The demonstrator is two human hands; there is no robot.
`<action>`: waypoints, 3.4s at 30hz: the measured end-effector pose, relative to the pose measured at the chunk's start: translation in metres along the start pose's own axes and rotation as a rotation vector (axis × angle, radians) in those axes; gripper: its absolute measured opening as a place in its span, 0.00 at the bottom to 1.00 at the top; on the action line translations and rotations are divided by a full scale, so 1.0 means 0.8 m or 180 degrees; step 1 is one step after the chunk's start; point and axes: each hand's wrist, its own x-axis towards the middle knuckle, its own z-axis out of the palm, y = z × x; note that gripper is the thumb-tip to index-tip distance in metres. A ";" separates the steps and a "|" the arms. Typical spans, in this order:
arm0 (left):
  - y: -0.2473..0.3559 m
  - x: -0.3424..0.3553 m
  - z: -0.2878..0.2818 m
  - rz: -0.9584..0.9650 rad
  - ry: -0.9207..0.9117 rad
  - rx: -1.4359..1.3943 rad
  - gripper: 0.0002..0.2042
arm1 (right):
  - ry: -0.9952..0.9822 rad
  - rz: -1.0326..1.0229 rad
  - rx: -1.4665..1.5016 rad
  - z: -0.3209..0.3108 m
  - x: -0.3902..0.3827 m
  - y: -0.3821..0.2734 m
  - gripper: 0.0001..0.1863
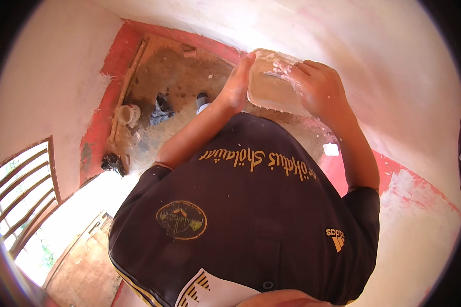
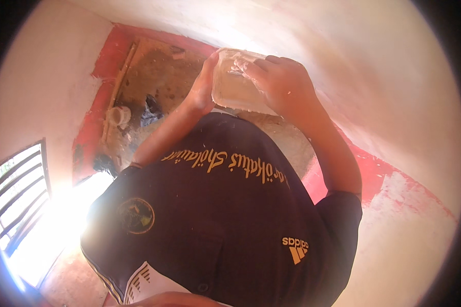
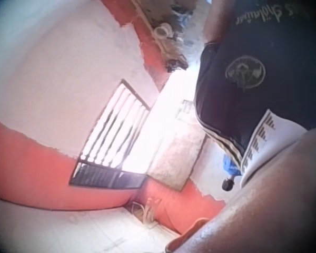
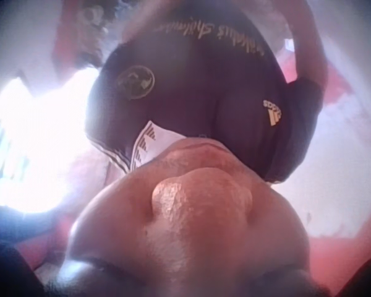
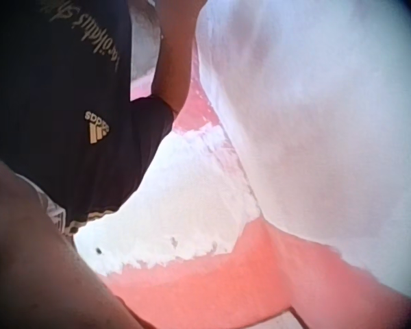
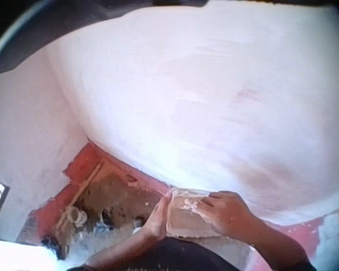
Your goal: The person applies plaster to a wall using a trowel, scooping the material from a small container and spreading it across the surface.
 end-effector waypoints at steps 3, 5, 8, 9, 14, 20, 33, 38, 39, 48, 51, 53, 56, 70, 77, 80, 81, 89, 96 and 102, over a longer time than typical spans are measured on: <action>0.008 -0.003 0.010 0.0021 0.0035 -0.0049 0.26 | 0.0195 -0.0322 0.0096 0.014 -0.005 0.001 0.18; 0.008 -0.006 0.011 -0.0061 0.0124 -0.0066 0.26 | -0.0009 -0.0363 0.0278 0.017 -0.015 -0.007 0.21; 0.002 -0.006 0.005 -0.0135 0.0195 -0.0150 0.27 | -0.0148 -0.0391 0.0404 0.016 -0.017 -0.014 0.23; 0.001 -0.004 0.001 -0.0087 0.0116 -0.0096 0.27 | -0.0149 -0.0387 0.0412 0.017 -0.017 -0.015 0.23; -0.001 -0.004 0.000 -0.0179 0.0072 -0.0148 0.27 | -0.0401 -0.0266 0.0550 0.020 -0.018 -0.014 0.20; -0.011 -0.001 -0.008 -0.0143 0.0005 0.0057 0.31 | -0.0625 0.0225 0.0838 0.012 -0.012 -0.014 0.12; -0.017 -0.004 -0.006 -0.0436 -0.0297 -0.0315 0.31 | -0.0846 0.0931 0.1682 -0.003 -0.015 0.016 0.13; -0.027 -0.006 -0.003 -0.0167 -0.0214 0.0089 0.30 | -0.0017 0.1526 0.2549 -0.011 -0.037 0.027 0.17; -0.030 -0.005 -0.005 -0.0210 -0.0094 0.0022 0.30 | 0.0144 0.1443 0.2509 -0.012 -0.043 0.031 0.18; -0.039 -0.002 -0.005 -0.0378 -0.0115 0.0091 0.29 | 0.2229 0.2728 0.4693 0.070 -0.109 0.041 0.16; -0.022 0.000 -0.023 -0.0437 -0.0148 0.0158 0.30 | 0.2558 0.3453 0.4733 0.068 -0.091 0.002 0.14; -0.023 0.003 -0.025 -0.0511 -0.0177 0.0189 0.30 | 0.2704 0.3869 0.4828 0.068 -0.099 -0.007 0.13; -0.022 0.011 -0.027 -0.0526 -0.0292 0.0272 0.30 | 0.2731 0.3285 0.4726 0.076 -0.115 -0.014 0.11; -0.031 0.037 -0.036 -0.1032 -0.0192 0.0232 0.31 | 0.3781 0.3258 0.5182 0.119 -0.129 -0.034 0.13; -0.044 0.055 -0.061 -0.1245 -0.0635 0.0080 0.31 | 0.3727 0.3003 0.5579 0.154 -0.141 -0.052 0.17; -0.051 0.063 -0.068 -0.1206 -0.0415 0.0263 0.31 | 0.3375 0.3230 0.5902 0.174 -0.150 -0.056 0.18; -0.049 0.068 -0.075 -0.1315 -0.0314 0.0191 0.30 | 0.3706 0.3179 0.6112 0.181 -0.147 -0.061 0.18; -0.052 0.076 -0.144 -0.1248 0.0272 0.0863 0.28 | 0.5100 0.3207 0.5763 0.292 -0.192 0.018 0.11; -0.020 0.056 -0.180 -0.1020 0.0580 0.1492 0.29 | 0.5853 0.4635 0.1997 0.489 -0.299 0.241 0.19; -0.011 0.039 -0.189 -0.0888 0.0793 0.1835 0.31 | 0.4563 0.5826 -0.0221 0.541 -0.148 0.317 0.25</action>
